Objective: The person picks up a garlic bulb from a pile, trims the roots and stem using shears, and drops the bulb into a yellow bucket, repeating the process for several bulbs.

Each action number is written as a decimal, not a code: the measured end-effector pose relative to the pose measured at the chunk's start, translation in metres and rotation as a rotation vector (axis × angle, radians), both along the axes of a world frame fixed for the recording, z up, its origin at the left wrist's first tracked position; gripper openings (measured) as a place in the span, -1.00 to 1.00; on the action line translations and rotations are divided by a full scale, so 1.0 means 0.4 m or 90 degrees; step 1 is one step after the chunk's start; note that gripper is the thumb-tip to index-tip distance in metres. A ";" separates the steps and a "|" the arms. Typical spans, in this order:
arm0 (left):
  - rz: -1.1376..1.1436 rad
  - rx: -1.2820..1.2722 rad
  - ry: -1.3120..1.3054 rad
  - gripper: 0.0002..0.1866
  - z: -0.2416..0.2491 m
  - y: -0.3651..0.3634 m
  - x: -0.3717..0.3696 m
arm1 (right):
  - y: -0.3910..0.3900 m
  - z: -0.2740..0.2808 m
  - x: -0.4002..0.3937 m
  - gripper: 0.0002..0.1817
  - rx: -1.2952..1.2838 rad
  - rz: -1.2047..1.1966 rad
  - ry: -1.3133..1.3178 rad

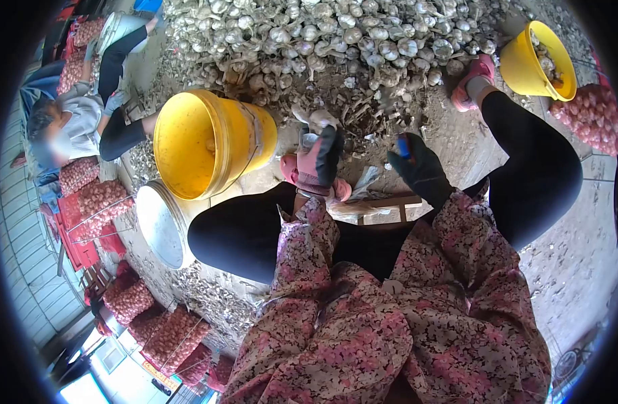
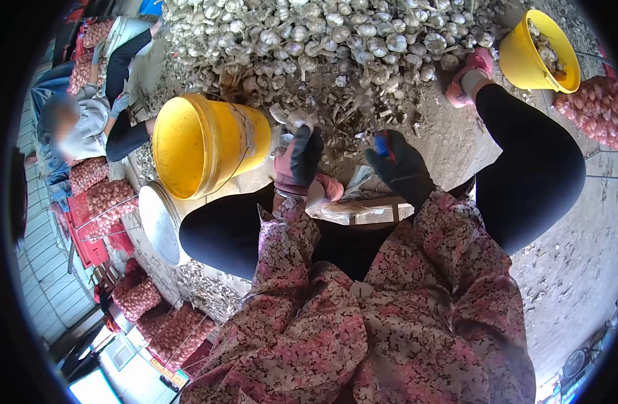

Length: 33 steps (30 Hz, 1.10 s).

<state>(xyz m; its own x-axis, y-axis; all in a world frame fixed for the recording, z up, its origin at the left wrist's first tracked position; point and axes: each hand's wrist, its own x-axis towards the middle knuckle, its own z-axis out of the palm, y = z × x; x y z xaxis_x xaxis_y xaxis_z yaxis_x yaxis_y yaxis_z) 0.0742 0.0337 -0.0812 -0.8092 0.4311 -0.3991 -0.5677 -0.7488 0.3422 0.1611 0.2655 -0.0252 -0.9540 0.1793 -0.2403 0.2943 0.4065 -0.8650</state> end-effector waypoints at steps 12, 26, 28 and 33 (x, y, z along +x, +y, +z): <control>-0.152 -0.650 0.364 -0.26 0.054 0.065 0.008 | 0.009 0.046 0.006 -0.12 0.396 0.219 0.045; -0.243 -1.099 0.511 -0.39 0.147 0.101 0.082 | 0.016 -0.019 0.049 -0.47 0.321 0.267 -0.011; -0.296 -1.045 0.432 -0.40 0.069 0.077 0.075 | 0.025 -0.032 0.040 -0.58 0.290 0.291 -0.055; -0.290 -0.845 0.419 -0.53 0.047 0.072 0.078 | 0.055 -0.122 0.011 -0.69 0.266 0.253 -0.125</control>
<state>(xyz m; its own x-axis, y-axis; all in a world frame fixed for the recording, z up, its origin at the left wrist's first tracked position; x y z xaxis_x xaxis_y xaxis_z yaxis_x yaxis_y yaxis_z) 0.1054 0.0625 -0.0624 -0.8927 0.3181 -0.3192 -0.1428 0.4722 0.8699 0.1656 0.2877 -0.0741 -0.9120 -0.0645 -0.4051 0.1887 0.8109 -0.5539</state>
